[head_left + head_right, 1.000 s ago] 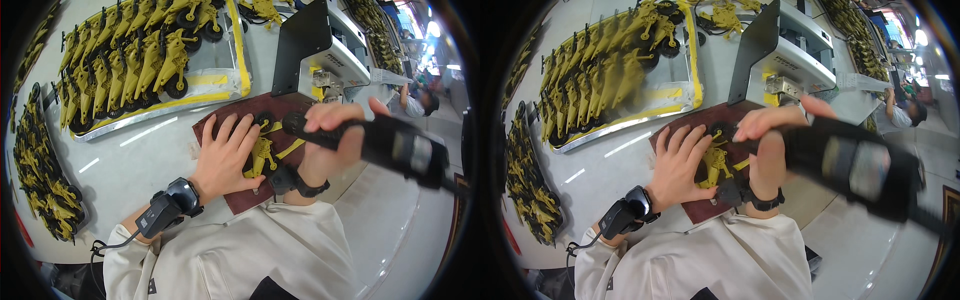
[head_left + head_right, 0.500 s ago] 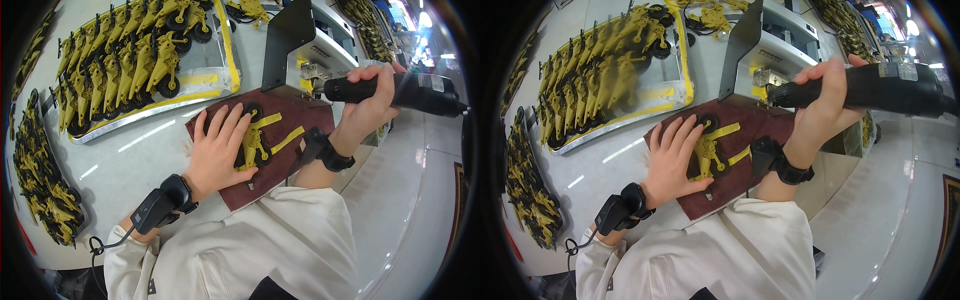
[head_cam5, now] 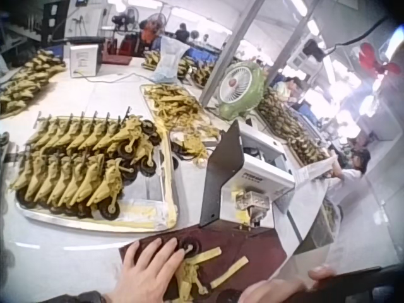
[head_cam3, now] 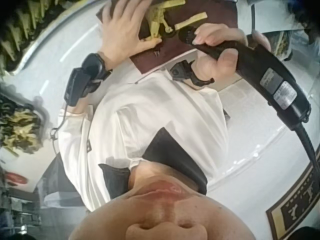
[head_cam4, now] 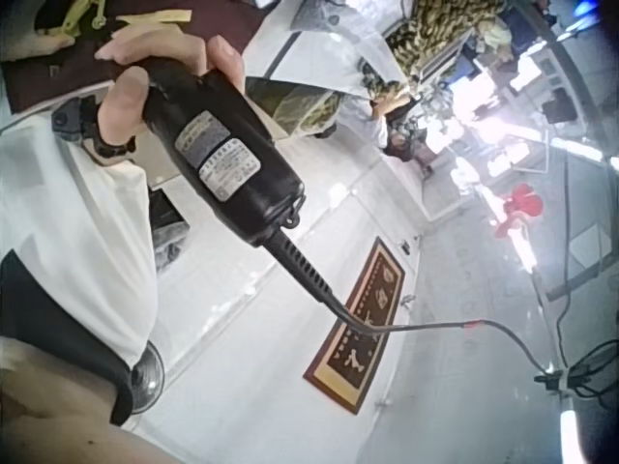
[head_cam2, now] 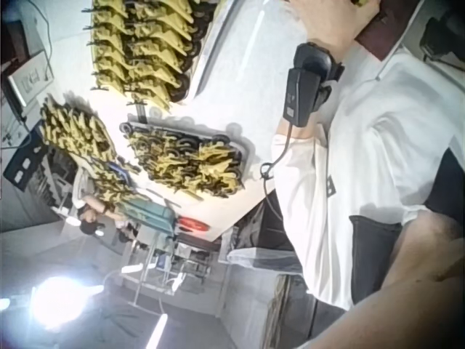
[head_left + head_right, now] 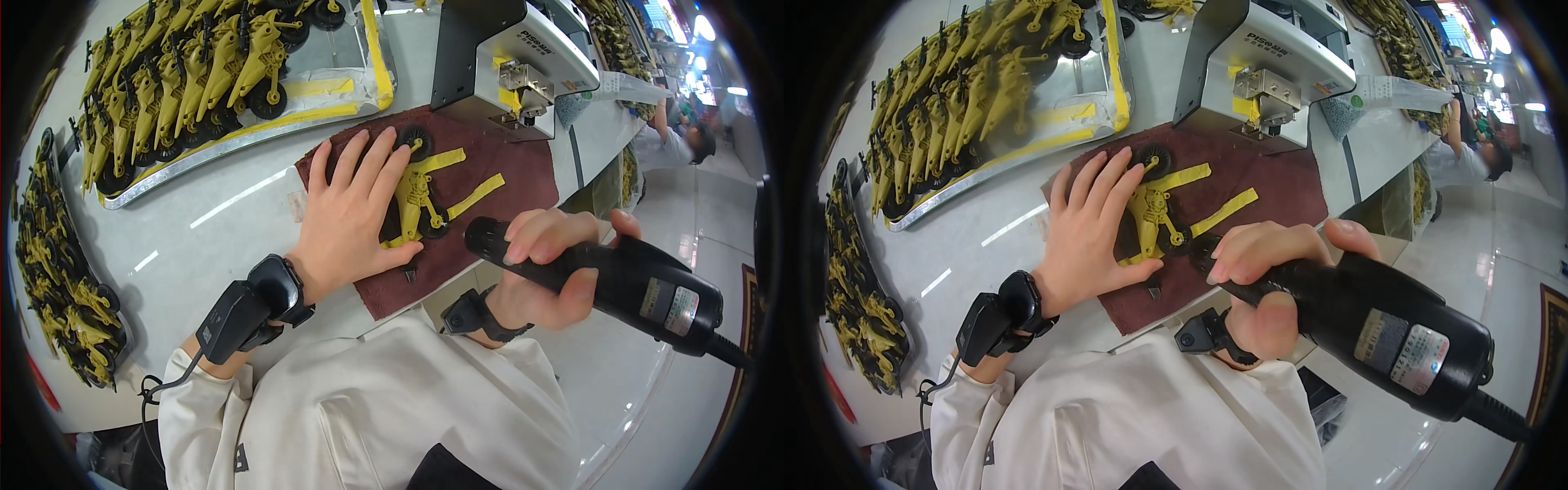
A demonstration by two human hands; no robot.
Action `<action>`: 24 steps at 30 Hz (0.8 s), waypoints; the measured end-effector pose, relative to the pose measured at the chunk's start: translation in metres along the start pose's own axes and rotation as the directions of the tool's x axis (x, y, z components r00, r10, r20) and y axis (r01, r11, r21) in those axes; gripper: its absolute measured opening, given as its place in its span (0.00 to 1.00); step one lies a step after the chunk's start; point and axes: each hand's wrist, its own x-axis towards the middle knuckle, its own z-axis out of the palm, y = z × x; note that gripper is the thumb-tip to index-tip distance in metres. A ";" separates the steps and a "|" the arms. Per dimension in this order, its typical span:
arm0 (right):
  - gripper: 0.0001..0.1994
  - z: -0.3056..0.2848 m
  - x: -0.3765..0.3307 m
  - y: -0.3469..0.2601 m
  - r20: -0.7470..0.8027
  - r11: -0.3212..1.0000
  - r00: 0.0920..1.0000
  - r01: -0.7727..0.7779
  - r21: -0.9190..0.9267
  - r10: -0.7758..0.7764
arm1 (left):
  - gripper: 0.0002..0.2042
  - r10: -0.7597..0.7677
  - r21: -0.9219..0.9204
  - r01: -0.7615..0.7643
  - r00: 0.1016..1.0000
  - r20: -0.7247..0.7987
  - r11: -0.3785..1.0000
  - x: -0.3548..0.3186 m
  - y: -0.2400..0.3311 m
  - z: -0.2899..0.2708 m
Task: The person is using an electric screwdriver and a small press machine to assemble small yellow toy motorcycle components on a factory workbench.
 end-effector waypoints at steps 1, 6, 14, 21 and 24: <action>0.34 0.001 -0.001 0.001 -0.017 0.999 0.999 -0.028 -0.031 0.028 | 0.48 0.001 0.001 -0.001 1.000 -0.003 1.000 0.000 0.001 0.000; 0.34 0.005 -0.005 0.012 -0.062 0.989 0.993 -0.102 -0.105 0.096 | 0.47 0.004 0.004 -0.004 1.000 -0.005 1.000 -0.001 0.000 0.000; 0.33 0.005 -0.006 0.006 -0.090 0.992 0.993 -0.088 -0.091 0.080 | 0.45 0.000 -0.016 0.000 1.000 -0.003 1.000 0.000 0.000 0.000; 0.28 0.008 -0.005 0.015 -0.111 0.963 0.986 -0.144 -0.228 0.121 | 0.45 0.006 -0.017 -0.006 1.000 -0.002 1.000 0.001 -0.001 0.000; 0.26 0.002 -0.006 0.021 -0.028 0.991 0.993 -0.116 -0.071 0.114 | 0.45 0.005 -0.017 -0.005 1.000 0.009 1.000 0.002 -0.001 -0.001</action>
